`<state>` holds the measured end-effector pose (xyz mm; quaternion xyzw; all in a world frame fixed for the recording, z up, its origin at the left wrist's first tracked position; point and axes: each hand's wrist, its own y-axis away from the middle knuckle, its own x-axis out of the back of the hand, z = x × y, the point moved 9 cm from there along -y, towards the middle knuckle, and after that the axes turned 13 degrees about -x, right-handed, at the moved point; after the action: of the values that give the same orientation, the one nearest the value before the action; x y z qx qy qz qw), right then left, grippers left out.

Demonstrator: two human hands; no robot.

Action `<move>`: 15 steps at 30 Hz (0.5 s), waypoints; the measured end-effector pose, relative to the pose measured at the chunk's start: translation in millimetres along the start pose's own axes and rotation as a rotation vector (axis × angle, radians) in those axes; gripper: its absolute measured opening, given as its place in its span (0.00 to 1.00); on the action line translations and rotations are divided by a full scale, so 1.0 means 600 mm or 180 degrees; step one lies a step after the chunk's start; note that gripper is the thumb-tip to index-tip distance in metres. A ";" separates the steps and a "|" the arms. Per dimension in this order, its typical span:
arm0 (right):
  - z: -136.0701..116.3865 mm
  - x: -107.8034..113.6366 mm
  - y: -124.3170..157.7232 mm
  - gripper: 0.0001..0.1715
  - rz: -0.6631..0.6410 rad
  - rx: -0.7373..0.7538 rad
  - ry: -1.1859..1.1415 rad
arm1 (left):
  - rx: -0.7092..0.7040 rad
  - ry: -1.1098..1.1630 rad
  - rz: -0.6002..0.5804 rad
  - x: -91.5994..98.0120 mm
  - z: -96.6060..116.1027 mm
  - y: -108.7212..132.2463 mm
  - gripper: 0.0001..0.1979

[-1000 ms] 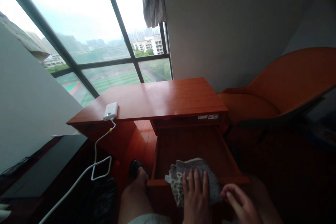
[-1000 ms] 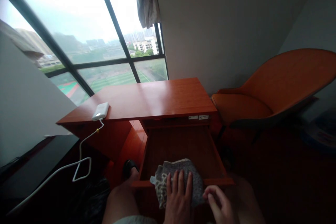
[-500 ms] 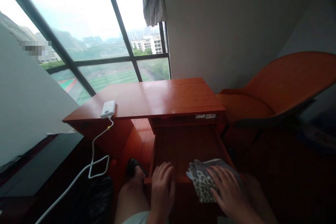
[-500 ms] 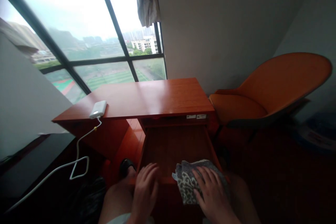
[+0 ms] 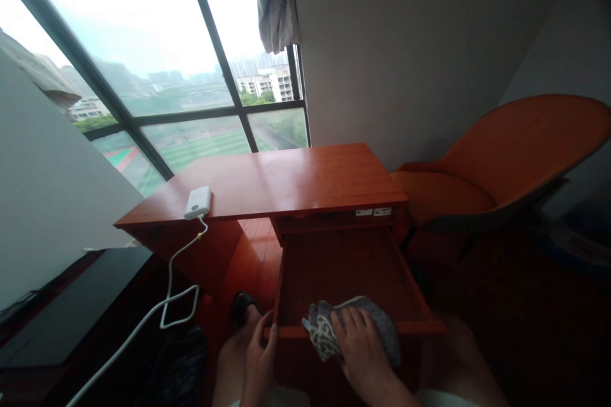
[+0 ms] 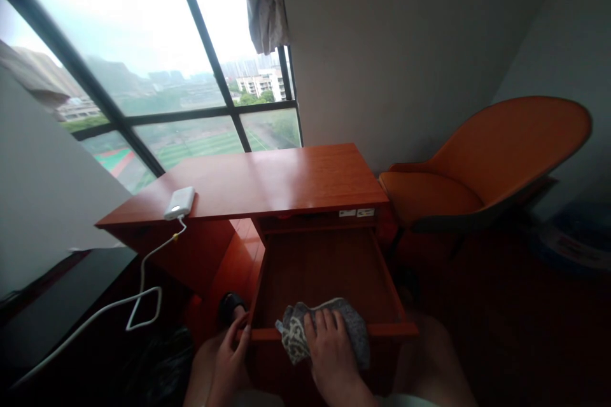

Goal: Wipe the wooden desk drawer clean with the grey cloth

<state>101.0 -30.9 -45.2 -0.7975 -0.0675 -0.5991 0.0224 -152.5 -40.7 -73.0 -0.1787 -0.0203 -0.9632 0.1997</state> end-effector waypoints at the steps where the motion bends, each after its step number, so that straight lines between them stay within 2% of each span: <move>1: -0.003 -0.002 0.000 0.43 -0.0008 -0.0037 -0.0057 | 0.0019 -0.0028 0.0049 0.003 -0.001 0.002 0.32; 5: 0.006 -0.018 0.013 0.43 0.0050 -0.0121 -0.0234 | -0.0010 -0.0042 0.0087 0.004 -0.007 0.010 0.32; 8: 0.017 -0.016 0.030 0.42 0.0474 0.0044 -0.0203 | -0.0109 -0.0020 0.0070 0.003 -0.011 0.016 0.32; 13: 0.012 0.039 0.062 0.42 0.1549 0.0561 0.0007 | 0.0045 0.0008 0.0111 0.006 -0.029 0.019 0.33; 15: 0.011 0.065 0.070 0.38 0.1839 0.0694 0.0139 | 0.0045 0.0052 0.0091 0.005 -0.030 0.018 0.34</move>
<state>123.4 -68.3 -7.5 -0.7635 0.0986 -0.5742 0.2787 -157.0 -53.8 -89.1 -0.1696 -0.0228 -0.9615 0.2149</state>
